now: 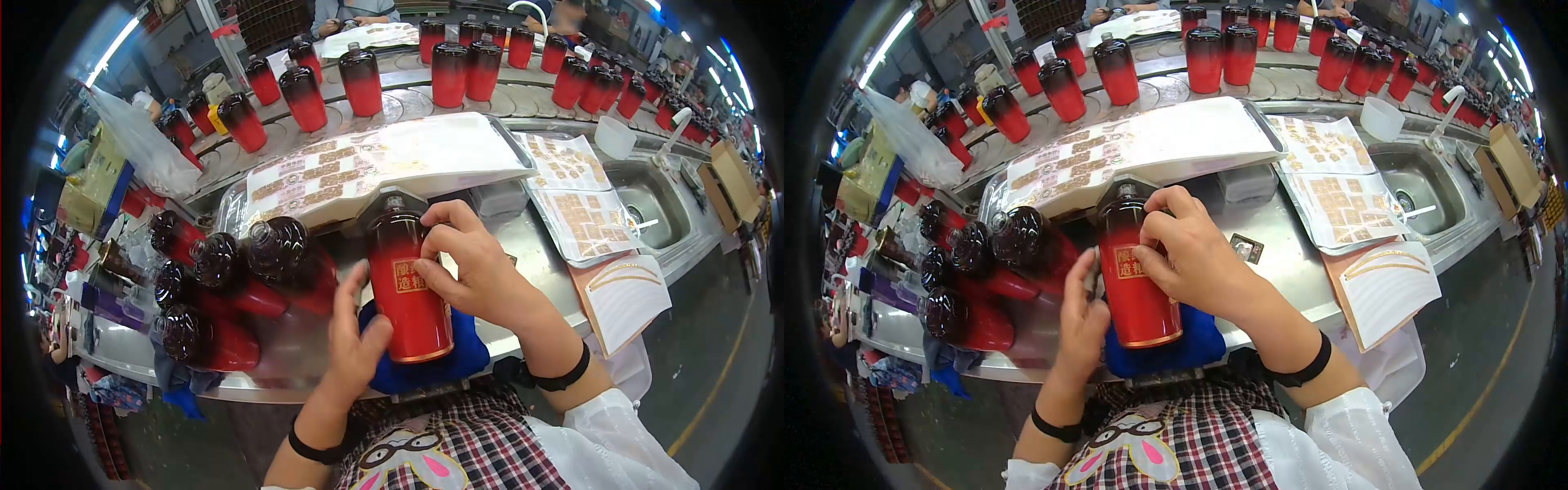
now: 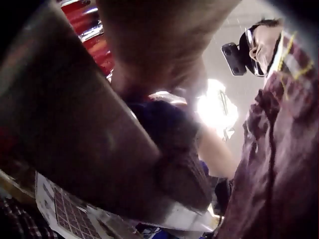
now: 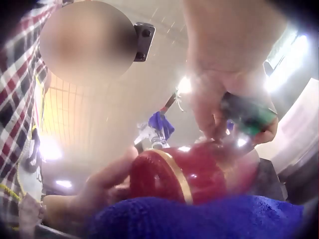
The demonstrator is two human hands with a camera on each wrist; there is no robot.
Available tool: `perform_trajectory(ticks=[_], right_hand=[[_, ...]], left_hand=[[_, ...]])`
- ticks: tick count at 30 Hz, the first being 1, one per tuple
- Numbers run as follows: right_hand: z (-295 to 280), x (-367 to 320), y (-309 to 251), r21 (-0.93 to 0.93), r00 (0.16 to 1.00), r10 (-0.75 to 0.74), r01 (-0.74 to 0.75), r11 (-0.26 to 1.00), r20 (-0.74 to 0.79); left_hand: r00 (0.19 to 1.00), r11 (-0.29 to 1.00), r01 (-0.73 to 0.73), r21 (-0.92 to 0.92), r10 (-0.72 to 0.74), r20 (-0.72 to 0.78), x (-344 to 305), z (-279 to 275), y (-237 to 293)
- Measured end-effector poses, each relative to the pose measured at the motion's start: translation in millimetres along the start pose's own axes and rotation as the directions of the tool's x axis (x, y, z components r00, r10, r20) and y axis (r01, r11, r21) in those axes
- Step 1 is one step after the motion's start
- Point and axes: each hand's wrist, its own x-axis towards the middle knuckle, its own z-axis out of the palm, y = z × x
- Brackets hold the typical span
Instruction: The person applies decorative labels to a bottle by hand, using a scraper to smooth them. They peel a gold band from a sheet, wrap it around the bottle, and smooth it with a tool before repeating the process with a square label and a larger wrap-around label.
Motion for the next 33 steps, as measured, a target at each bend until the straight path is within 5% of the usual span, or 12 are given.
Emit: perform_trajectory(ticks=[4, 10, 15, 20, 33], right_hand=[[3.4, 0.1, -0.5, -0.010, 0.999, 0.014, -0.014, 1.000, -0.030], [-1.0, -12.0, -10.9, -0.049, 0.976, 0.013, -0.025, 0.998, -0.220], [5.9, -31.5, -19.8, -0.107, 0.994, -0.084, 0.076, 0.991, -0.070], [11.4, -33.2, -12.4, -0.143, 0.995, -0.066, 0.055, 0.988, -0.073], [13.8, -32.7, -10.1, -0.122, 0.997, -0.046, 0.039, 0.992, -0.058]], left_hand=[[0.985, 0.964, 0.157, -0.213, -0.168, -0.035, 30.1, 12.2, 17.6], [0.982, 0.973, 0.157, -0.171, -0.173, -0.080, 36.6, 14.0, 4.0], [0.984, 0.982, 0.140, -0.123, -0.152, -0.094, 38.3, 16.7, 3.8], [0.983, 0.988, 0.151, -0.031, -0.153, -0.100, 40.7, 14.6, -4.5], [0.982, 0.976, 0.149, -0.159, -0.165, -0.094, 47.3, 16.6, -0.1]])
